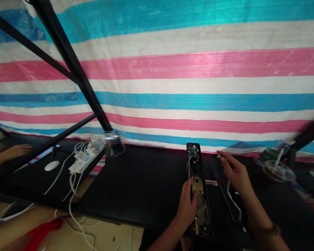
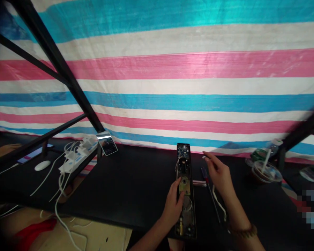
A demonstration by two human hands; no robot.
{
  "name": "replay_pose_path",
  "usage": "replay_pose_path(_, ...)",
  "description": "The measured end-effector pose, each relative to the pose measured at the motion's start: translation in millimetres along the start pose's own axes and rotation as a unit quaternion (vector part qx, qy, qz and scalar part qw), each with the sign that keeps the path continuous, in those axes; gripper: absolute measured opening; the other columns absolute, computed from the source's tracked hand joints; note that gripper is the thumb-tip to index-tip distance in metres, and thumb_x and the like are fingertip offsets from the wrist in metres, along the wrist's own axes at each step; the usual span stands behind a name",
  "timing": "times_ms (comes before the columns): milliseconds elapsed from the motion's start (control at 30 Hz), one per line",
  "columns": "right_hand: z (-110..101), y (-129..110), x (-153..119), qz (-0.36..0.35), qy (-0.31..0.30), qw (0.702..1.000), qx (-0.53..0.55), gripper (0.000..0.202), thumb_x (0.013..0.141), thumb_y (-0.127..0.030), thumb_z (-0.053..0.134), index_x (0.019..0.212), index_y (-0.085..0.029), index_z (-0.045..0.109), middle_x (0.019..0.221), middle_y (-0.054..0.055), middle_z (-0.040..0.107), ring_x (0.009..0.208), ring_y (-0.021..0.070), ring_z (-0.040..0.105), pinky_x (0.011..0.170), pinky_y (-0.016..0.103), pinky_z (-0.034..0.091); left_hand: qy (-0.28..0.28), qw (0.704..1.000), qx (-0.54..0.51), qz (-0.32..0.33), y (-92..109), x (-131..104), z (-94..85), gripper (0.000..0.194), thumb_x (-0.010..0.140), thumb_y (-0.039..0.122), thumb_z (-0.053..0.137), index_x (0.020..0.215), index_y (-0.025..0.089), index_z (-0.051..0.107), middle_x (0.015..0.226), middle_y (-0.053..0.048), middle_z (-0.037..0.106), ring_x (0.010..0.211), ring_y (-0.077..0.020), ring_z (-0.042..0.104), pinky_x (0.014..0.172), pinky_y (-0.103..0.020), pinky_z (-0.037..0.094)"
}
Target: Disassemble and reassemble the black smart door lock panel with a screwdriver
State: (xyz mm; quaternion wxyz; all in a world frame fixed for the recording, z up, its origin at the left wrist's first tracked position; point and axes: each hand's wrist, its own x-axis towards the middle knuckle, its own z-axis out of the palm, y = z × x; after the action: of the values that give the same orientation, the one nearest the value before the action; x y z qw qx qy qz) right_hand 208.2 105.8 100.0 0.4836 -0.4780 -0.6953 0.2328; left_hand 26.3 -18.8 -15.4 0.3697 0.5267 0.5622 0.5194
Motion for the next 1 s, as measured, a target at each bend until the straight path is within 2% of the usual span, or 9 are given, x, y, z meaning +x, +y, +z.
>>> replay_pose_path(67,7,-18,4,-0.052,-0.031,0.998,-0.020,0.036,0.091,-0.048,0.061,0.104,-0.018,0.076,0.092,0.009,0.076,0.079,0.0207,0.070,0.072,0.030,0.055,0.001,1.000,-0.014,0.010,0,1,-0.2,0.050,0.100,0.037,0.047,0.148,0.023,0.046,0.148,-0.011,0.053,0.138,-0.0248,0.048,0.119,-0.044,0.034)
replay_pose_path(133,18,-24,9,-0.094,-0.094,0.990,-0.051,0.029,0.093,-0.042,0.059,0.096,-0.020,0.077,0.093,0.010,0.076,0.082,0.0214,0.070,0.077,0.031,0.054,0.001,1.000,-0.019,0.010,1,1,0.0,0.050,0.100,0.037,0.048,0.148,0.023,0.047,0.146,-0.011,0.055,0.136,-0.0244,0.049,0.118,-0.044,0.035)
replay_pose_path(200,30,-19,17,-0.115,-0.155,0.975,-0.114,0.026,0.095,-0.033,0.055,0.091,-0.019,0.077,0.090,0.009,0.074,0.080,0.0206,0.069,0.077,0.030,0.052,0.002,1.000,-0.019,0.009,1,1,0.1,0.049,0.100,0.036,0.049,0.147,0.023,0.047,0.145,-0.011,0.056,0.136,-0.0244,0.049,0.118,-0.043,0.035)
replay_pose_path(333,51,8,29,-0.074,-0.235,0.931,-0.270,0.027,0.093,-0.016,0.052,0.080,-0.016,0.075,0.080,0.009,0.070,0.075,0.0198,0.065,0.074,0.028,0.046,0.008,0.999,-0.027,0.015,0,0,-0.6,0.049,0.099,0.034,0.051,0.146,0.023,0.049,0.144,-0.011,0.056,0.136,-0.0246,0.050,0.118,-0.043,0.035)
replay_pose_path(467,65,22,31,-0.051,-0.234,0.923,-0.301,0.024,0.095,-0.013,0.049,0.092,-0.015,0.073,0.093,0.010,0.071,0.083,0.0188,0.065,0.077,0.026,0.044,0.020,0.999,-0.038,0.016,-1,0,0.3,0.048,0.098,0.035,0.052,0.145,0.022,0.051,0.142,-0.011,0.058,0.134,-0.0252,0.051,0.117,-0.042,0.036)
replay_pose_path(633,75,15,24,-0.050,-0.236,0.910,-0.338,0.024,0.100,-0.020,0.047,0.096,-0.016,0.071,0.102,0.010,0.066,0.087,0.0173,0.065,0.077,0.025,0.043,0.029,0.999,-0.038,0.020,1,-1,3.9,0.049,0.098,0.036,0.051,0.145,0.022,0.051,0.141,-0.012,0.058,0.134,-0.0250,0.051,0.116,-0.042,0.037)
replay_pose_path(867,71,12,24,-0.086,-0.291,0.877,-0.372,0.024,0.100,-0.021,0.048,0.095,-0.016,0.071,0.100,0.009,0.064,0.083,0.0162,0.065,0.074,0.025,0.043,0.023,0.999,-0.025,0.024,1,-2,3.8,0.048,0.099,0.034,0.050,0.146,0.023,0.049,0.141,-0.010,0.057,0.133,-0.0236,0.051,0.115,-0.041,0.037)
replay_pose_path(1000,70,14,13,-0.078,-0.278,0.875,-0.389,0.024,0.101,-0.023,0.047,0.096,-0.017,0.070,0.098,0.007,0.062,0.079,0.0153,0.064,0.071,0.025,0.043,0.024,0.999,-0.027,0.020,0,-3,3.9,0.048,0.099,0.033,0.050,0.146,0.024,0.049,0.141,-0.010,0.057,0.133,-0.0238,0.051,0.116,-0.040,0.037)
